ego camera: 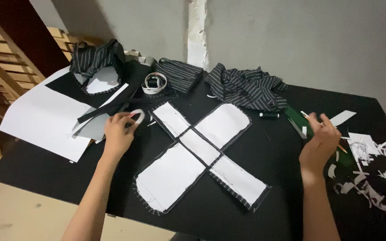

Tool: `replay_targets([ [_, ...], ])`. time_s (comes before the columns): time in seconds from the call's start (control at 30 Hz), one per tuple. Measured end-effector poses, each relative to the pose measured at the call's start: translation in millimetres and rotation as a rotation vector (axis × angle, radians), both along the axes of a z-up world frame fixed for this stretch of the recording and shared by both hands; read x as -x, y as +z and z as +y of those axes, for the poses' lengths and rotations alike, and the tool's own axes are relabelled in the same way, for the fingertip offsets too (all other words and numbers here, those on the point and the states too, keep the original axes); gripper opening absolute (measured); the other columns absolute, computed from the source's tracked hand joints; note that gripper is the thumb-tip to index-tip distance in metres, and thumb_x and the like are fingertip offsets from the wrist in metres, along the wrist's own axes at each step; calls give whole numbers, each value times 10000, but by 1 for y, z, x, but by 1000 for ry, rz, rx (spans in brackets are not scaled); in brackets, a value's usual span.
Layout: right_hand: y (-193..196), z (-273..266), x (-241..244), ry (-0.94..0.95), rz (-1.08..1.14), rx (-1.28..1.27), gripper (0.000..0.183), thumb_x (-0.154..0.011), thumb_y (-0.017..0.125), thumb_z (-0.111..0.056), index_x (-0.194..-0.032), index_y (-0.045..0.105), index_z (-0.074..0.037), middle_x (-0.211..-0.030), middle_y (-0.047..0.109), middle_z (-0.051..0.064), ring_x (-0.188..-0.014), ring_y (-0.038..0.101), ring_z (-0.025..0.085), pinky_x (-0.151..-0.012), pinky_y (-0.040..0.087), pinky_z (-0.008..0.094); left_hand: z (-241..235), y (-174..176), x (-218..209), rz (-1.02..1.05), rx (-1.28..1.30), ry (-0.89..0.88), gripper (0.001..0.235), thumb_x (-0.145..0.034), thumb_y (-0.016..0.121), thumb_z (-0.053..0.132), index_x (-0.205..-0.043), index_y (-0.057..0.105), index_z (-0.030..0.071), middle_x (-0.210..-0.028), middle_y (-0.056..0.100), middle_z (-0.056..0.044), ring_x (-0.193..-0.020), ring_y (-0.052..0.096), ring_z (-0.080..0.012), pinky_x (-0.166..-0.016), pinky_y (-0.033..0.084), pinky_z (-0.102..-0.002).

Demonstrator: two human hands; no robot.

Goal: Applying double-sided tape to the edges of a cross-shaped material

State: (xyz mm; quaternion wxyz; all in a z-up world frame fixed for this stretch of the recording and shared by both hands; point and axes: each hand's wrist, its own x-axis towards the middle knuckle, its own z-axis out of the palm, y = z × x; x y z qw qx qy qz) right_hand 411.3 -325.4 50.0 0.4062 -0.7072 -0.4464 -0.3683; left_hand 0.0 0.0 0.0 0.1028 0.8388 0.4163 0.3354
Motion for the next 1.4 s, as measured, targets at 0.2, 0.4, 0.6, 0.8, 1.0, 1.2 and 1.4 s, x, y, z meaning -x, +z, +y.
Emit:
replay_targets([
  [0.2,-3,22,40,11,-28,-73,527,-1102,214,-268,-1465,320,99,-1574,174,82,-1340,286,270,-1099,235,406,-76,47,0,-526,285,-49,92,-911,540,94,-959,615,71,-1160,613,-136,-1083,575,-247,-902,459,-346],
  [0.4,4,34,86,226,-121,40,422,-890,562,-51,-1303,572,-136,-1514,281,246,-1233,405,405,-967,267,485,-123,80,-64,-739,250,-562,53,-866,587,50,-909,615,39,-1094,616,-161,-1080,527,-301,-945,345,-393],
  [0.6,9,32,120,437,74,-166,365,-896,598,-289,-1213,629,-110,-1385,492,162,-1112,490,275,-988,274,410,-161,71,-139,-715,397,-841,74,-867,602,66,-930,641,61,-1168,576,-143,-1131,476,-314,-1008,302,-436],
  [0.8,2,34,113,525,383,-237,432,-867,626,-201,-1248,583,0,-1187,570,172,-1051,544,284,-963,342,385,-189,68,-164,-560,245,-754,78,-878,600,166,-898,665,127,-1149,573,-89,-1167,435,-309,-1028,291,-470],
  [1.0,7,39,122,528,448,-244,316,-776,733,-32,-1085,672,-1,-1088,632,162,-986,621,280,-895,453,392,-190,49,-165,-511,270,-765,76,-910,548,135,-938,616,118,-836,700,-36,-1080,570,-267,-1063,199,-509],
  [1.2,17,39,137,632,609,-244,117,-803,687,1,-917,711,-10,-1014,634,150,-880,611,217,-856,474,361,-198,46,-161,-477,417,-678,151,-900,605,210,-994,668,109,-657,577,-27,-783,590,-219,-825,447,-404],
  [1.4,21,34,140,674,607,-263,120,-793,714,-19,-912,728,-15,-1052,609,132,-899,562,158,-873,445,310,-198,45,-163,-588,107,-559,55,-777,732,124,-801,682,124,-497,534,-5,-531,511,-186,-665,443,-302],
])
